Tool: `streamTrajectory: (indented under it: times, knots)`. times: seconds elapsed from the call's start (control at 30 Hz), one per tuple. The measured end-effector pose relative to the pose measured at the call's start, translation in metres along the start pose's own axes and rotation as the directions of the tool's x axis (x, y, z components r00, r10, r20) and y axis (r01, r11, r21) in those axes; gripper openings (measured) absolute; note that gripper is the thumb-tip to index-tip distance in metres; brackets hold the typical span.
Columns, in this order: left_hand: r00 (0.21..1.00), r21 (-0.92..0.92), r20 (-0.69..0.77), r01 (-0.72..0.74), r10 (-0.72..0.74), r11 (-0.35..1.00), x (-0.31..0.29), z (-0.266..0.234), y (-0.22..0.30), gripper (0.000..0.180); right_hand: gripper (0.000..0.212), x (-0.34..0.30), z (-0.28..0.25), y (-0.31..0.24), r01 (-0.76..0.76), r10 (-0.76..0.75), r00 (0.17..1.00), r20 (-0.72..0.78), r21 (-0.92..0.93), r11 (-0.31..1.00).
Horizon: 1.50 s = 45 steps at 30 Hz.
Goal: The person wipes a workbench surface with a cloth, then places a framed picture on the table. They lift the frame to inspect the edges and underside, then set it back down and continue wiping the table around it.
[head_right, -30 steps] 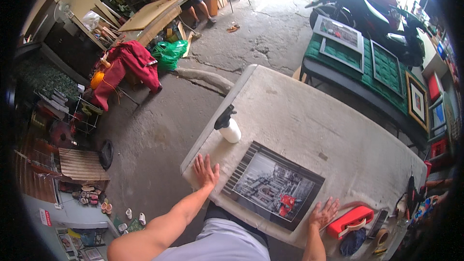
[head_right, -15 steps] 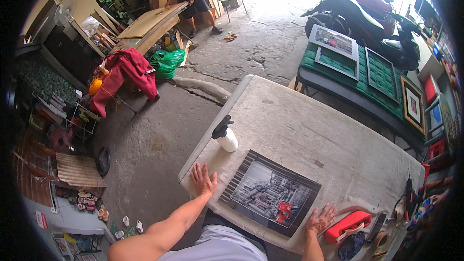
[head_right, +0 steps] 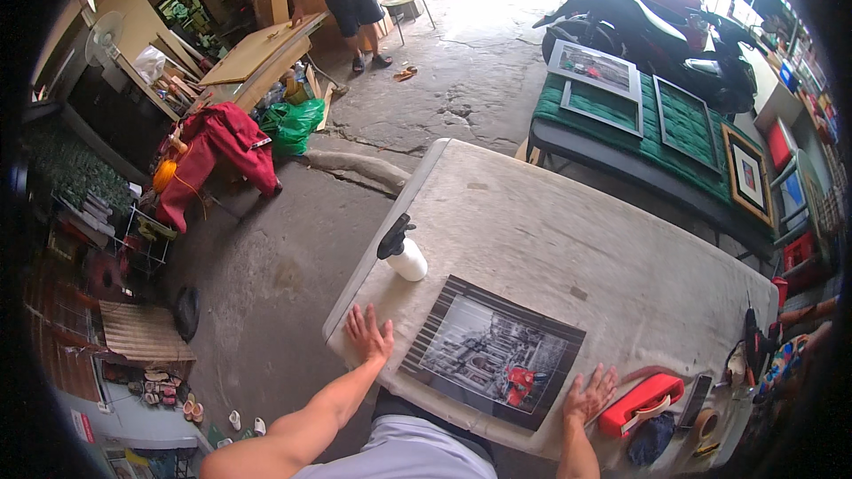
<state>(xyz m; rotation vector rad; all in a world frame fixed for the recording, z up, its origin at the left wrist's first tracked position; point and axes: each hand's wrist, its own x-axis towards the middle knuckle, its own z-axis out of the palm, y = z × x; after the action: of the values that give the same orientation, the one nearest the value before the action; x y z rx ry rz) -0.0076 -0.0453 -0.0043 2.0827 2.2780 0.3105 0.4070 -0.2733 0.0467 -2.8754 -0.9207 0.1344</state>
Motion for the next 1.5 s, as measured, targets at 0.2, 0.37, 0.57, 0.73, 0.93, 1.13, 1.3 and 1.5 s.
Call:
streamTrajectory:
  times: [0.2,0.37,0.57,0.73,0.93,1.13,1.3,1.5]
  knots:
    - [1.0,-0.003,0.014,-0.001,0.001,1.0,0.001,-0.003,0.003,0.067,0.059,0.001,0.004,0.003,-0.009,0.009,1.0,-0.01,-0.002,1.0]
    - [1.0,-0.006,0.025,0.007,-0.007,1.0,0.0,-0.005,0.003,0.067,0.059,0.002,-0.001,-0.001,-0.011,0.011,1.0,0.003,0.003,1.0]
    - [1.0,0.0,0.016,-0.002,0.002,1.0,-0.001,-0.003,0.002,0.067,0.06,0.0,0.001,0.001,-0.014,0.014,1.0,-0.005,0.011,1.0]
    - [1.0,0.013,-0.002,-0.006,0.006,1.0,0.001,-0.001,-0.001,0.069,0.061,-0.002,0.005,0.004,-0.008,0.009,1.0,-0.025,0.035,0.999]
    - [0.992,0.07,-0.101,-0.062,0.069,0.996,0.003,0.009,-0.007,0.064,0.062,0.001,0.009,0.003,0.02,-0.019,0.998,-0.066,0.009,1.0]
    - [0.963,0.1,-0.208,-0.152,0.17,0.983,0.006,0.017,-0.015,0.061,0.06,0.004,0.019,0.011,0.051,-0.043,0.987,-0.152,0.05,0.997]
    - [0.829,0.321,-0.38,-0.298,0.41,0.899,-0.002,0.013,-0.01,0.054,0.059,0.007,0.015,0.013,0.082,-0.069,0.982,-0.174,0.07,0.994]
    - [0.517,0.531,-0.511,-0.437,0.686,0.726,0.001,-0.031,0.01,0.049,0.059,-0.004,0.013,0.014,0.007,0.009,0.99,-0.142,0.111,0.994]
